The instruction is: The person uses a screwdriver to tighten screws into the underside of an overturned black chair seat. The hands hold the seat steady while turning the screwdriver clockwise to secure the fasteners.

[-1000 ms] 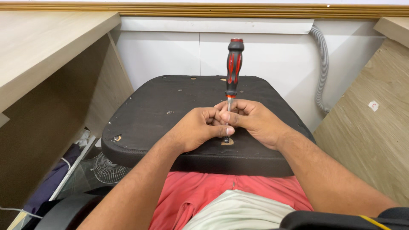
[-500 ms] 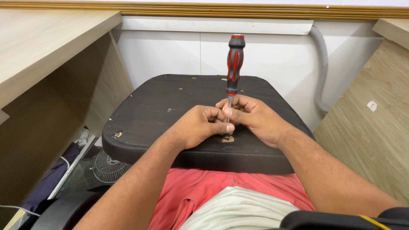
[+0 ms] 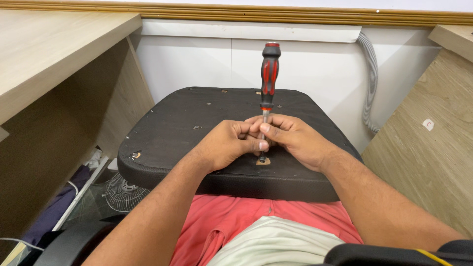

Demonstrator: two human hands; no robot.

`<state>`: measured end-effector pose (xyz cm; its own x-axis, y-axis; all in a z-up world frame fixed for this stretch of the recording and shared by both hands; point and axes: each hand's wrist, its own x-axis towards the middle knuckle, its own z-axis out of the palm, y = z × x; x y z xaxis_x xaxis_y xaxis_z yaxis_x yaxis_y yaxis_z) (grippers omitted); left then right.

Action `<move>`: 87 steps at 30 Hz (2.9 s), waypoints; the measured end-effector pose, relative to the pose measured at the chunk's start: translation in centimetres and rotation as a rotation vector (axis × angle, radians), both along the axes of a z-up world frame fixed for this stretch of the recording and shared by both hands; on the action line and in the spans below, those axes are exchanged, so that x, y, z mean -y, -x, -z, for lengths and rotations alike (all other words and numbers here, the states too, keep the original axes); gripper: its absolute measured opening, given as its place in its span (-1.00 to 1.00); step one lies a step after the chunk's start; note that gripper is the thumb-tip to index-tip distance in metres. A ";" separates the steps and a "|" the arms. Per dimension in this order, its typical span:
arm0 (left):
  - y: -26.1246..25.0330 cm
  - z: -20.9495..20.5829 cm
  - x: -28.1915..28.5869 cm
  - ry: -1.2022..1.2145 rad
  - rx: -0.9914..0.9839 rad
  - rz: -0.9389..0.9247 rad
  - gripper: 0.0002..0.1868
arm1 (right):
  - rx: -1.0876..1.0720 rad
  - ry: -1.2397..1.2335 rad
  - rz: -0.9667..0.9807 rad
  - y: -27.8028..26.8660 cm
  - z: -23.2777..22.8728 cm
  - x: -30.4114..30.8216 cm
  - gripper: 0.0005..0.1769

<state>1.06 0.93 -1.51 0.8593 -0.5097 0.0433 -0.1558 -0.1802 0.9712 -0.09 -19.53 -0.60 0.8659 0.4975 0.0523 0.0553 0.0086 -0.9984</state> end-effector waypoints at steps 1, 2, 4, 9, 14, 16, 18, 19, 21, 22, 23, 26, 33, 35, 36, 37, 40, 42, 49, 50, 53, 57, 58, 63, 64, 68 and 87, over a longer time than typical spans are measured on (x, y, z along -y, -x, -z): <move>0.0 0.1 -0.1 0.008 0.008 0.019 -0.75 | -0.004 -0.001 0.001 -0.1 0.1 0.1 -0.59; -0.1 0.1 -0.1 0.015 0.017 0.039 -0.75 | -0.008 -0.003 0.002 -0.2 0.2 0.2 -0.59; -0.1 0.2 -0.1 0.023 0.038 0.072 -0.75 | 0.011 0.023 0.025 -0.3 0.4 0.4 -0.61; 0.0 0.3 0.2 0.040 0.038 0.005 -0.73 | 0.113 0.104 0.139 -0.3 0.6 0.2 -0.59; -0.3 0.5 0.0 0.006 0.037 0.063 -0.76 | 0.009 -0.041 -0.025 -0.1 0.1 0.4 -0.51; -0.4 0.6 -0.1 0.042 0.028 0.109 -0.76 | -0.011 -0.062 -0.039 0.0 0.0 0.4 -0.51; -0.6 0.7 0.0 0.075 -0.006 0.128 -0.76 | 0.001 -0.018 -0.005 0.0 0.0 0.2 -0.51; -0.5 0.8 0.1 0.079 0.005 0.117 -0.77 | 0.029 0.025 0.037 0.1 0.0 0.2 -0.52; -0.5 1.0 0.2 0.086 0.030 0.094 -0.76 | 0.089 0.109 0.121 0.2 0.1 0.1 -0.54; -0.5 1.1 0.2 0.068 0.041 0.085 -0.76 | 0.095 0.106 0.100 0.2 0.1 0.0 -0.53; -0.5 1.1 0.3 0.051 0.053 0.077 -0.76 | 0.101 0.103 0.079 0.2 0.1 0.0 -0.52; -0.8 1.2 0.1 0.031 0.069 0.114 -0.77 | 0.023 -0.002 0.011 0.0 0.1 0.1 -0.49; -0.6 0.9 0.1 0.038 0.128 0.172 -0.74 | 0.071 0.082 0.086 0.0 0.1 0.2 -0.51; -0.3 0.9 0.3 -0.011 0.057 0.109 -0.73 | 0.065 0.082 0.088 0.0 0.3 0.2 -0.54; -0.2 0.9 0.3 -0.036 0.023 0.076 -0.72 | 0.064 0.082 0.087 -0.1 0.2 0.1 -0.56; -0.2 0.7 0.3 -0.066 0.056 0.074 -0.73 | 0.025 0.036 0.061 -0.2 0.2 0.1 -0.56; -0.2 0.5 0.0 -0.088 0.097 0.096 -0.74 | -0.048 -0.050 -0.006 -0.4 0.1 0.4 -0.61; -0.2 0.4 0.0 -0.019 0.048 0.150 -0.73 | -0.032 -0.047 -0.029 -0.5 0.2 0.4 -0.65; 0.0 0.3 0.2 -0.122 0.085 0.035 -0.70 | 0.030 0.039 0.085 -0.3 0.2 0.3 -0.73; 0.0 0.2 0.1 -0.157 0.087 0.029 -0.71 | -0.020 0.013 0.070 -0.4 0.2 0.3 -0.70; -0.1 0.1 -0.1 -0.118 0.088 0.074 -0.73 | -0.037 -0.039 -0.027 -0.6 0.2 0.5 -0.64; 0.1 -0.1 -0.1 -0.069 0.105 0.121 -0.75 | 0.067 0.026 -0.005 -0.6 0.4 0.4 -0.57; 0.1 -0.1 0.0 -0.086 0.086 0.094 -0.74 | 0.071 0.044 0.031 -0.6 0.4 0.4 -0.62; 0.4 -0.2 0.2 -0.105 0.051 0.040 -0.73 | 0.020 0.108 0.095 -0.1 -0.1 0.1 -0.56; 0.4 -0.2 0.1 -0.098 0.060 0.069 -0.74 | -0.001 0.042 0.044 -0.2 -0.2 0.2 -0.54; 0.3 -0.4 0.0 -0.086 0.093 0.136 -0.77 | -0.028 -0.045 -0.023 -0.2 -0.3 0.2 -0.50; -1.0 0.9 -0.4 0.153 -0.038 0.088 -0.69 | -0.020 0.085 0.132 -1.3 1.1 0.3 -0.74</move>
